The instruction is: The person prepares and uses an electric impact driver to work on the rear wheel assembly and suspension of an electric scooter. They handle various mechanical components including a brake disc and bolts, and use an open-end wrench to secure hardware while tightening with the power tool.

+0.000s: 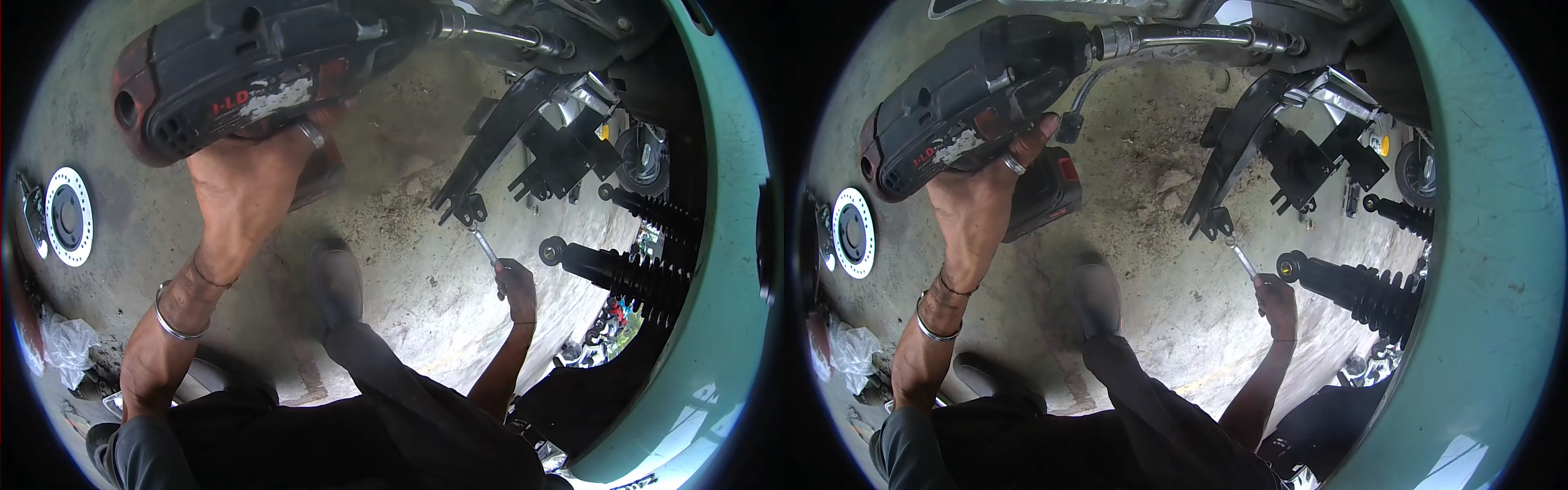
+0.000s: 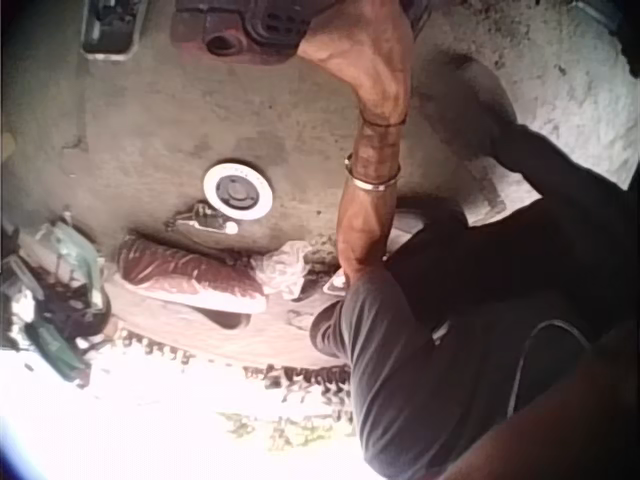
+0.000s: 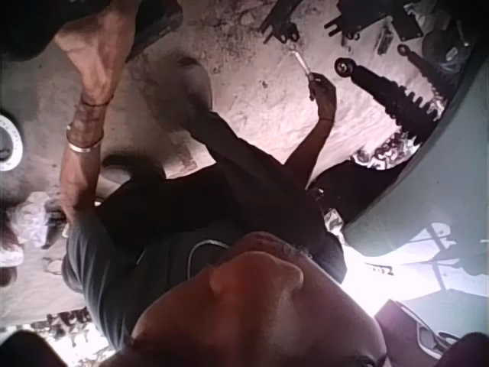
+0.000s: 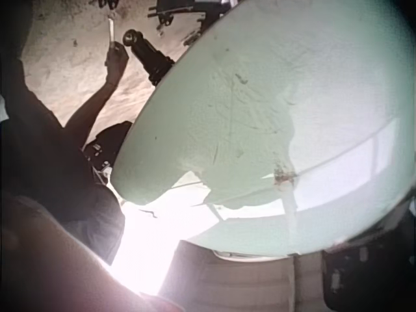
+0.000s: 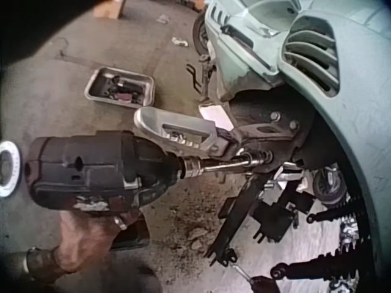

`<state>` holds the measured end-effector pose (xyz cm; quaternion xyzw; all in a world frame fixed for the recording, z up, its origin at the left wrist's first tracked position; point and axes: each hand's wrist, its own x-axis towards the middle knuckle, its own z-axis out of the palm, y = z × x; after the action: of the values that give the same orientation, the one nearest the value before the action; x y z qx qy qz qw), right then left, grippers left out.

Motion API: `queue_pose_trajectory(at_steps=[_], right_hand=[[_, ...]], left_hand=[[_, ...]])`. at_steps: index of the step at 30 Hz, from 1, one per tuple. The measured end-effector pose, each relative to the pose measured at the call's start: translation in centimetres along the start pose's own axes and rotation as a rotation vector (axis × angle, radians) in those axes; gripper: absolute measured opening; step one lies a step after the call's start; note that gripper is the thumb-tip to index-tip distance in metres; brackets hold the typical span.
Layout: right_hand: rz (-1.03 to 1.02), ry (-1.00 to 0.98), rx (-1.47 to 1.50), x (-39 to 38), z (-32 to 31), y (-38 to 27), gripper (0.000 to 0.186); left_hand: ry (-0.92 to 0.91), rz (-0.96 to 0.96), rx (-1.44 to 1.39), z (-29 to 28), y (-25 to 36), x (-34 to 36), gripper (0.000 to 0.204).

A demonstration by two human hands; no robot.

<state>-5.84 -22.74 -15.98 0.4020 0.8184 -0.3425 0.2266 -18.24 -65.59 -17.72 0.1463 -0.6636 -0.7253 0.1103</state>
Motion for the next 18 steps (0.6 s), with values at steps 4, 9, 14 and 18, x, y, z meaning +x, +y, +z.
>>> queue_pose_trajectory(at_steps=[4,9,14,18], right_hand=[[-0.004,-0.015,-0.029,0.1,0.6,-0.4,0.023],[0.002,-0.050,-0.025,0.5,0.8,0.1,0.024],[-0.016,-0.063,-0.041,0.6,1.2,0.0,0.023],[-0.039,-0.071,-0.058,0.4,1.6,-0.3,0.023]], left_hand=[[-0.010,-0.046,-0.043,-0.1,0.3,-0.3,0.035],[-0.037,0.337,0.519,-0.9,-1.2,-0.8,0.035],[-0.057,0.528,0.806,-2.0,-0.6,-0.8,0.029],[-0.052,0.535,0.885,-3.0,0.5,0.1,0.026]])
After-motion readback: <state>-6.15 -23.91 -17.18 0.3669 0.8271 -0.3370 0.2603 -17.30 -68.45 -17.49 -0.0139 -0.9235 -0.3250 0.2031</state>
